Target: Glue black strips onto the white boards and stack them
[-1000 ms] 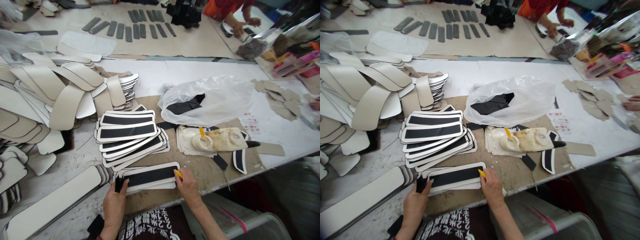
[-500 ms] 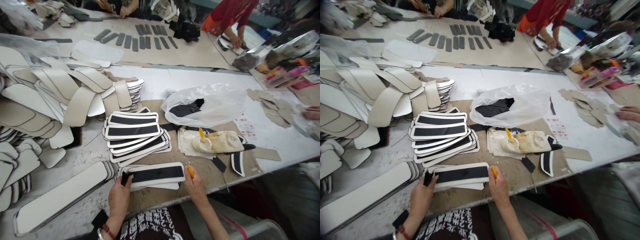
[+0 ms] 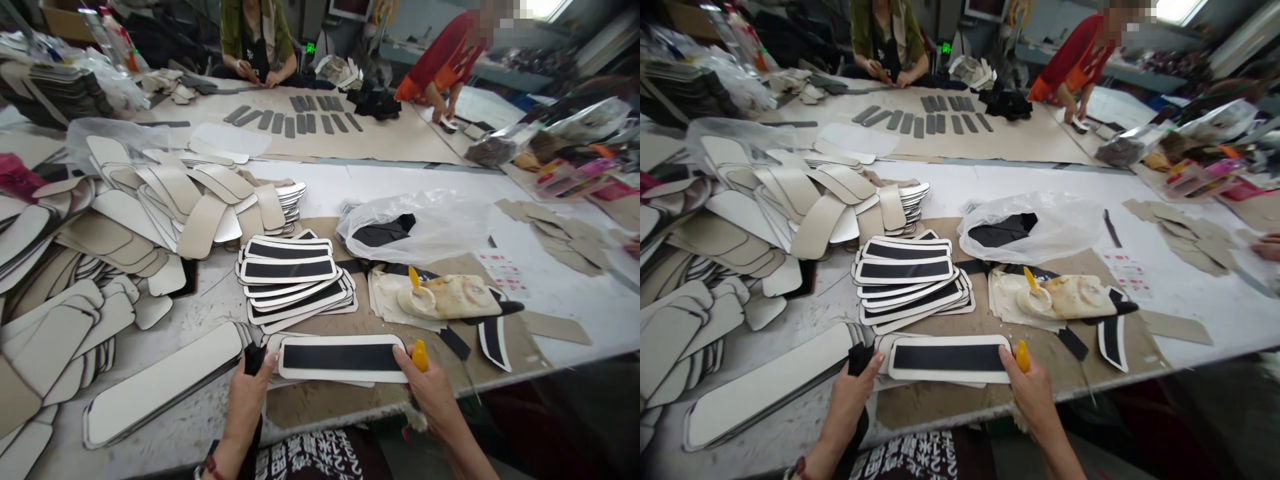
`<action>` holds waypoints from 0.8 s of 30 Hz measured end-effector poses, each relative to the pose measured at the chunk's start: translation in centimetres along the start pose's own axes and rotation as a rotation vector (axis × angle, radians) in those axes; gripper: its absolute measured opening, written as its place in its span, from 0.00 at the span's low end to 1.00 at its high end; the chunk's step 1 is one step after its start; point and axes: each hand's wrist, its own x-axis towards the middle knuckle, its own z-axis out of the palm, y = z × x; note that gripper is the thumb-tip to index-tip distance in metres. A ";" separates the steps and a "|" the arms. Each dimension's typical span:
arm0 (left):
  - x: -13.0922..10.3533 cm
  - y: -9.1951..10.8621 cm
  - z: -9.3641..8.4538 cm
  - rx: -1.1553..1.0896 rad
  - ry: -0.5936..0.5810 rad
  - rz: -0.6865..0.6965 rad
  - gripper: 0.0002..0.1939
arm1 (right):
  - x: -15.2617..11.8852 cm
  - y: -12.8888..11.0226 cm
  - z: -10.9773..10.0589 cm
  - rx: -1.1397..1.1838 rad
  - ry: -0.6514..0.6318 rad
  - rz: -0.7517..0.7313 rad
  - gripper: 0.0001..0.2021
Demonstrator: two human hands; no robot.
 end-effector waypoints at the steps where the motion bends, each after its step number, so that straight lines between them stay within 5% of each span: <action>1: 0.0 0.2 -0.1 -0.039 -0.018 -0.014 0.25 | -0.4 -0.3 0.1 0.053 -0.021 0.047 0.18; 9: -1.9 1.8 -2.4 -0.599 -0.356 -0.362 0.21 | -2.3 -2.6 1.8 0.577 -0.179 0.378 0.22; 13: -2.0 1.7 -2.9 -0.771 -0.367 -0.511 0.22 | -2.3 -2.8 2.5 0.741 -0.279 0.454 0.22; 18: -0.4 2.3 -3.0 -0.690 -0.351 -0.413 0.23 | -0.6 -3.7 3.6 0.697 -0.376 0.361 0.22; 24: 4.6 8.3 -3.3 -0.463 -0.244 -0.174 0.24 | 4.6 -8.6 6.5 0.564 -0.391 0.216 0.25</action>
